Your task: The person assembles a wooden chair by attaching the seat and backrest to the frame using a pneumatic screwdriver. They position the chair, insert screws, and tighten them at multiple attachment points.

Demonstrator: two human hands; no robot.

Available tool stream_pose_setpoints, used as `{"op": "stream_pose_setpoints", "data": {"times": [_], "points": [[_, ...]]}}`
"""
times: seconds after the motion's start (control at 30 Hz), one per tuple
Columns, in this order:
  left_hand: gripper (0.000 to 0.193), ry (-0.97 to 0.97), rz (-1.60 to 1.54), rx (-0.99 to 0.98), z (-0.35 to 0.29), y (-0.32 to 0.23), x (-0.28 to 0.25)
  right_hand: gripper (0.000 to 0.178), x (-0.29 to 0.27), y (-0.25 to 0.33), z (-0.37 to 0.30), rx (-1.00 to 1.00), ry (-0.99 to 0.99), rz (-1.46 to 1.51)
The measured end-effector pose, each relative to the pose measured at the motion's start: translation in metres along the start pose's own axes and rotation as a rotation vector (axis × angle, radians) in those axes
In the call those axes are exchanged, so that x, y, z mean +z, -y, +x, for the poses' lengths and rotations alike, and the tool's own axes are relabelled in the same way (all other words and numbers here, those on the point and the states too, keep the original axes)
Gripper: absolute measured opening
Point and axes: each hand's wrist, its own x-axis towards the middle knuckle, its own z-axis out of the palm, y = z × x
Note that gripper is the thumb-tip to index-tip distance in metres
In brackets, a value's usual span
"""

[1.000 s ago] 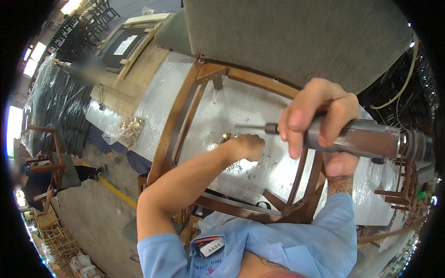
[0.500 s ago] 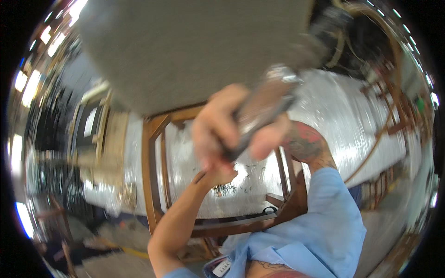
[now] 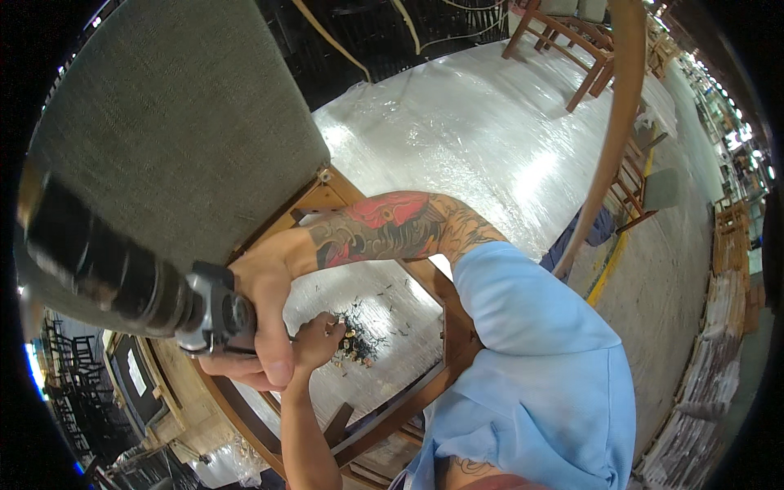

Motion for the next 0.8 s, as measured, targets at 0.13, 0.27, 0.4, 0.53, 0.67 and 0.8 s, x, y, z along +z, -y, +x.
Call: {"op": "stream_pose_setpoints", "data": {"times": [0.13, 0.27, 0.4, 0.53, 0.67, 0.8], "points": [[0.046, 0.012, 0.010, 0.009, 0.002, 0.002, 0.002, 0.021, 0.000, -0.008, 0.006, -0.039, 0.049, -0.017], [0.044, -0.021, 0.005, 0.069, 0.006, 0.007, 0.004, 0.021, 0.004, -0.003, 0.005, -0.052, -0.072, -0.131], [0.043, 0.004, 0.004, 0.080, 0.012, 0.004, 0.001, 0.019, 0.002, -0.003, 0.000, -0.079, -0.117, -0.082], [0.041, -0.021, -0.039, -0.036, 0.015, 0.026, -0.009, 0.017, 0.007, 0.014, -0.013, 0.043, -0.532, -0.081], [0.045, -0.209, 0.163, 0.092, 0.010, 0.031, -0.031, 0.039, 0.022, 0.010, -0.128, -0.124, -1.115, -0.359], [0.048, -0.587, 0.159, 0.142, -0.046, 0.022, -0.052, 0.063, 0.057, 0.014, -0.281, -0.604, -1.643, -0.393]]}}
